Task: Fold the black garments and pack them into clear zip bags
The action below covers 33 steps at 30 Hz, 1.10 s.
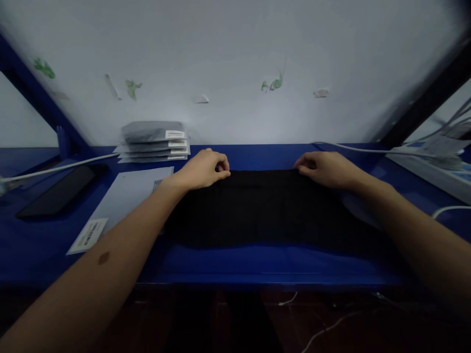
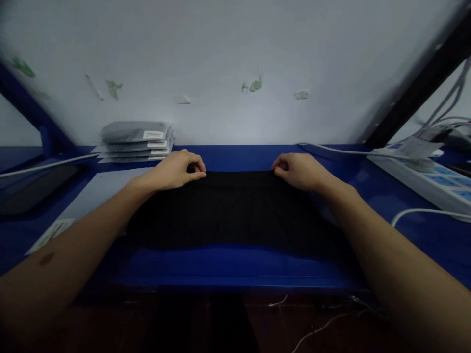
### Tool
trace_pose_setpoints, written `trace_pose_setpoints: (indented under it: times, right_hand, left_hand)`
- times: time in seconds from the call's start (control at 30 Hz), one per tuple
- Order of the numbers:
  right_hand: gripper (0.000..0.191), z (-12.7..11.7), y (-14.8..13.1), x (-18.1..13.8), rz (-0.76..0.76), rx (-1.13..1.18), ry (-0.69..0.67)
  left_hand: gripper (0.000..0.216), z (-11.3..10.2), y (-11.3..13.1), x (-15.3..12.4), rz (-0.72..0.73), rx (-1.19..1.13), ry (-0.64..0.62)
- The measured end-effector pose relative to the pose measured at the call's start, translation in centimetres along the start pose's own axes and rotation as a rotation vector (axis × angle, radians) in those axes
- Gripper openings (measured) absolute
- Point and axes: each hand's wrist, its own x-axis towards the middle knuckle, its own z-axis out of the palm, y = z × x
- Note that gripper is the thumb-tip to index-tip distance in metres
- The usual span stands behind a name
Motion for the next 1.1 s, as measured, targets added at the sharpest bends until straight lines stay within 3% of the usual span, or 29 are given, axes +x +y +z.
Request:
trace_pose_setpoints:
  times: [0.47, 0.63, 0.73, 0.87, 1.0, 1.1]
  right_hand:
    - [0.019, 0.0, -0.5, 0.0, 0.005, 0.035, 0.005]
    - [0.02, -1.8, -2.6, -1.2, -0.003, 0.065, 0.182]
    - [0.016, -4.4, -4.5, -4.1, -0.074, 0.168, 0.196]
    - [0.019, -7.4, -5.6, -10.3, -0.23, 0.29, -0.014]
    - [0.02, -7.3, -4.6, -15.0, -0.308, 0.163, -0.129]
    - [0.017, -6.1, -3.7, -16.5, -0.354, 0.095, -0.091]
  left_hand:
    - [0.011, 0.8, -0.6, 0.3, 0.035, 0.038, 0.021]
    - [0.009, -0.4, 0.7, 0.0, 0.067, 0.092, 0.052]
    - [0.011, -2.7, 3.2, -2.7, 0.056, 0.078, 0.138]
    - [0.016, -4.8, 5.0, -9.2, -0.012, 0.023, 0.105]
    - [0.025, -4.4, 3.3, -14.7, -0.045, -0.002, -0.052]
    - [0.027, -3.4, 1.8, -16.5, -0.061, -0.004, -0.051]
